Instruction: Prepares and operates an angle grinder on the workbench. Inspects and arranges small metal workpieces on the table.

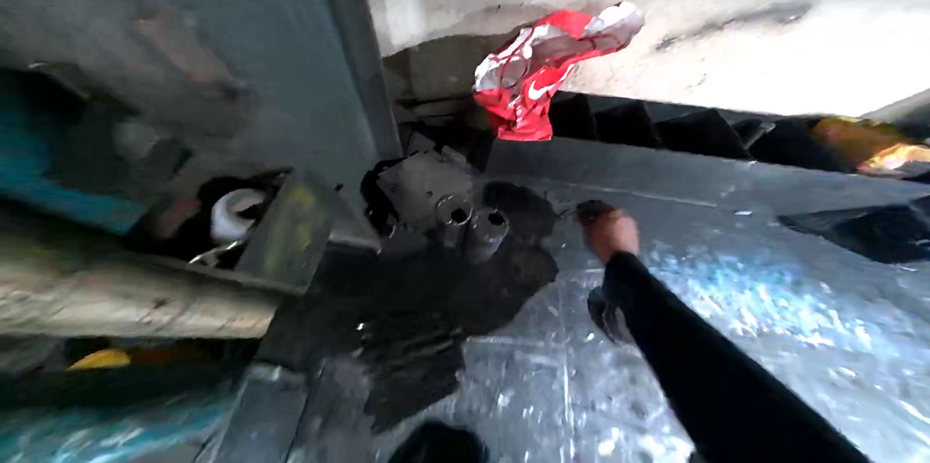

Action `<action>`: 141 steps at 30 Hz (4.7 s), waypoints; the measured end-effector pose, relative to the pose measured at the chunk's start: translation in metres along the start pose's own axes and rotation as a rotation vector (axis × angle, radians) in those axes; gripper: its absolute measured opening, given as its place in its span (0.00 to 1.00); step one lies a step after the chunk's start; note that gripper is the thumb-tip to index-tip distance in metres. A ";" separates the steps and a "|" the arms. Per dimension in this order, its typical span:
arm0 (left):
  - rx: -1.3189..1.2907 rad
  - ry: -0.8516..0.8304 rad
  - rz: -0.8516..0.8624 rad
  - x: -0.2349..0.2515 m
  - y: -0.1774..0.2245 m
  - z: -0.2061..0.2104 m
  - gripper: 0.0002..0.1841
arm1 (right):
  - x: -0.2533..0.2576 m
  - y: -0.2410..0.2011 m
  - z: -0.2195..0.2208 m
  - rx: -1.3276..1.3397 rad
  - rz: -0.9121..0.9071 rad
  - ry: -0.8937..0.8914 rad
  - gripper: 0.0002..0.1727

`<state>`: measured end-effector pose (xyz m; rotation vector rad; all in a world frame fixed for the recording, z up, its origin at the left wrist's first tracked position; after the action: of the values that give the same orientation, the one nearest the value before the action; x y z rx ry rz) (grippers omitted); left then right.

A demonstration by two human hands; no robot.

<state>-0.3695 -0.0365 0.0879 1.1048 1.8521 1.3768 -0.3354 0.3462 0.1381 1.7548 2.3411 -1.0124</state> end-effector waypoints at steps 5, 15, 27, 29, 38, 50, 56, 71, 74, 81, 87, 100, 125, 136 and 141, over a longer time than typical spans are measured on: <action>0.115 0.149 0.343 -0.019 0.048 -0.021 0.11 | -0.133 0.058 0.013 0.756 -0.652 -0.040 0.10; 0.358 0.140 0.661 -0.097 0.144 -0.012 0.11 | -0.406 0.083 -0.014 0.524 -1.148 0.135 0.06; 0.451 0.112 0.779 -0.152 0.192 0.005 0.11 | -0.471 0.121 -0.029 0.387 -1.261 0.314 0.04; 0.460 0.117 0.797 -0.155 0.194 0.006 0.12 | -0.476 0.124 -0.029 0.361 -1.276 0.342 0.04; 0.441 0.069 0.767 -0.161 0.195 0.013 0.12 | -0.490 0.130 -0.039 0.097 -1.254 0.392 0.07; 0.495 -0.018 0.809 -0.153 0.219 -0.001 0.11 | -0.482 0.127 -0.060 -0.275 -1.385 0.126 0.11; 0.357 -0.003 0.822 -0.142 0.228 -0.017 0.13 | -0.481 0.134 -0.067 0.182 -1.303 0.252 0.06; 0.523 0.064 0.934 -0.152 0.232 -0.007 0.10 | -0.498 0.121 -0.042 0.268 -1.364 0.555 0.04; 0.581 0.085 0.949 -0.150 0.227 -0.009 0.11 | -0.497 0.122 -0.042 0.188 -1.359 0.583 0.05; 0.933 0.007 1.117 -0.144 0.236 -0.017 0.10 | -0.483 0.122 -0.059 0.038 -1.420 0.309 0.11; 0.480 -0.146 1.072 -0.134 0.210 -0.004 0.10 | -0.451 0.131 -0.026 0.798 -1.391 -0.216 0.07; 0.447 -0.032 0.911 -0.127 0.196 0.019 0.13 | -0.471 0.141 -0.033 0.093 -1.132 0.425 0.12; 0.074 -0.032 0.834 -0.133 0.200 0.023 0.10 | -0.463 0.128 0.004 0.362 -1.372 0.603 0.21; -0.174 -0.084 0.713 -0.144 0.205 0.032 0.08 | -0.464 0.134 0.027 0.646 -1.244 0.480 0.24; -0.096 -0.034 0.778 -0.143 0.207 0.029 0.07 | -0.476 0.143 -0.002 0.677 -1.258 0.280 0.25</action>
<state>-0.2180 -0.1209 0.2727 1.8914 1.3436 1.8046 -0.0397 -0.0328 0.2657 0.1689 3.5857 -1.8956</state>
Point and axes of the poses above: each hand's wrist, its own x-axis towards the middle knuckle, its own z-axis out of the palm, y = z × x, the point moved 2 cm from there along x, towards the middle knuckle, and after that the axes turned 8 degrees about -y, right-handed, at the moved point
